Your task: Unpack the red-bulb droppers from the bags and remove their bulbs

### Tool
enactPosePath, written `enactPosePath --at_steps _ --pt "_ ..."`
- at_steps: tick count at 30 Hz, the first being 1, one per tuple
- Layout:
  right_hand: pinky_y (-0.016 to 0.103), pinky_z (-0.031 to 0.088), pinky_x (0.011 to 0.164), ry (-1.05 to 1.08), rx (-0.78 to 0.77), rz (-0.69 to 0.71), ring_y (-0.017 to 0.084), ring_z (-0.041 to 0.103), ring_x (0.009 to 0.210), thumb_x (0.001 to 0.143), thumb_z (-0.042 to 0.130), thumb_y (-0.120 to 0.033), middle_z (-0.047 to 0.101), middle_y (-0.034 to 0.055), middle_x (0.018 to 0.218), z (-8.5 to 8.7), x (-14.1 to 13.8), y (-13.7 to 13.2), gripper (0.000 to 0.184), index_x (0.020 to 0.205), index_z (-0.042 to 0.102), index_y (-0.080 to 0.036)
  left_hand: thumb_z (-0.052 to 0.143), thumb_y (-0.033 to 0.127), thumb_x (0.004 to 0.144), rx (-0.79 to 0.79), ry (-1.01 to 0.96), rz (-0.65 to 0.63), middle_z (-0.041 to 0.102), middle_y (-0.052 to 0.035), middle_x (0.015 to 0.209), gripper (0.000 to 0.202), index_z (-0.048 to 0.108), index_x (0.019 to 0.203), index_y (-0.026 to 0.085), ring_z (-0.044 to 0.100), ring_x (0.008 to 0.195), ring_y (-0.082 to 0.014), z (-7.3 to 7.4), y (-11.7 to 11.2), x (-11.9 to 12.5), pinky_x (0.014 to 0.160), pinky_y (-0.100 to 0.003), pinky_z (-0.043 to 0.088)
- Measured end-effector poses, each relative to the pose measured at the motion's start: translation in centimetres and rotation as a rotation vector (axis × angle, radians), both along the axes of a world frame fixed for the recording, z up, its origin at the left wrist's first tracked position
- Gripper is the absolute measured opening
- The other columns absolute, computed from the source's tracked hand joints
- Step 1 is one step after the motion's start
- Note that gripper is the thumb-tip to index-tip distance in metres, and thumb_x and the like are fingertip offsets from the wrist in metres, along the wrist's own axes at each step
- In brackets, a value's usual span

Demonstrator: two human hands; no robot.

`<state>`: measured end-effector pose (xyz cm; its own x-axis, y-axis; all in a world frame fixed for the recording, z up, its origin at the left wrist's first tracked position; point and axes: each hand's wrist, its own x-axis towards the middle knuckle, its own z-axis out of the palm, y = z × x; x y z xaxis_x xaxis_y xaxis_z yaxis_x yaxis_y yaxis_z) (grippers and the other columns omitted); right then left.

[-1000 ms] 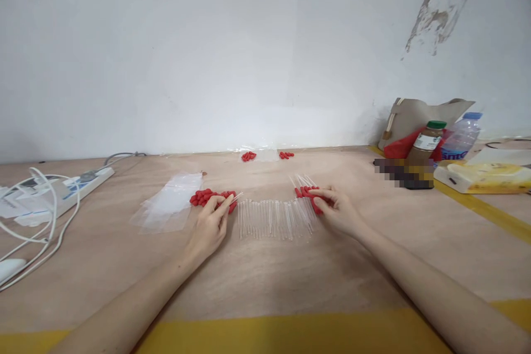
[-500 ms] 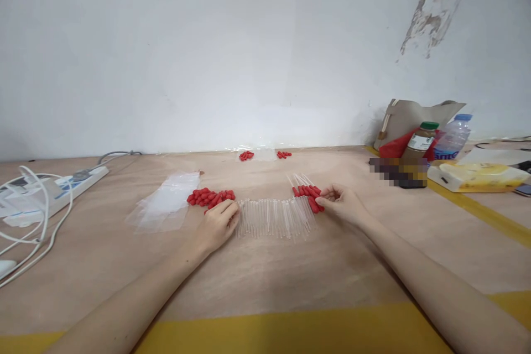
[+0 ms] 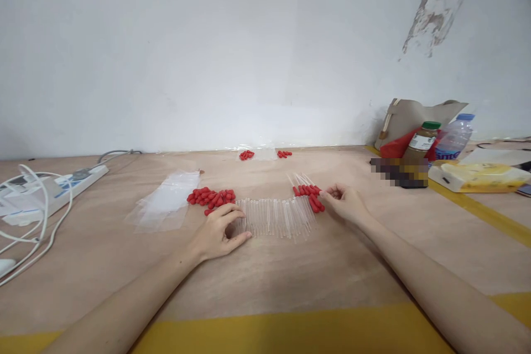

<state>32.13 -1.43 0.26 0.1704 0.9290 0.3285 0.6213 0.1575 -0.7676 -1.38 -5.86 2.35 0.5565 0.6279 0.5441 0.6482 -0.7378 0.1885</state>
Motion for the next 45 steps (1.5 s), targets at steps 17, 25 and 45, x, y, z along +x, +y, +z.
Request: enactPosePath --at_steps 17,25,45 --pt "0.022 0.034 0.049 -0.379 -0.191 -0.003 0.013 0.056 0.056 0.063 0.061 -0.044 0.062 0.0016 0.053 3.9 -2.4 2.9 0.026 0.054 0.061 -0.020 0.054 0.042 0.079 -0.059 0.216 -0.038 0.058 -0.0064 0.116 0.039 0.055 0.115 0.026 0.043 0.116 -0.0236 0.2 0.9 -1.2 0.101 -0.050 0.023" --pt "0.024 0.032 0.046 -0.353 -0.240 -0.044 0.013 0.051 0.043 0.064 0.058 -0.029 0.051 0.0016 0.034 4.3 -3.3 3.1 0.027 0.039 0.054 -0.019 0.053 0.034 0.081 0.029 0.106 -0.024 0.058 -0.0075 0.109 0.030 0.059 0.107 0.023 0.048 0.108 -0.0225 0.3 0.6 -0.9 0.096 -0.045 0.033" --pt "0.033 0.028 0.079 -0.424 0.752 0.418 0.012 0.049 0.067 0.079 0.056 -0.020 0.065 -0.0029 0.069 0.1 -7.7 -5.8 0.009 0.070 0.058 -0.020 0.055 0.033 0.080 0.172 0.060 -0.007 0.059 -0.0060 0.105 0.034 0.054 0.113 0.024 0.049 0.102 -0.0214 0.1 -1.4 1.0 0.097 -0.046 0.028"
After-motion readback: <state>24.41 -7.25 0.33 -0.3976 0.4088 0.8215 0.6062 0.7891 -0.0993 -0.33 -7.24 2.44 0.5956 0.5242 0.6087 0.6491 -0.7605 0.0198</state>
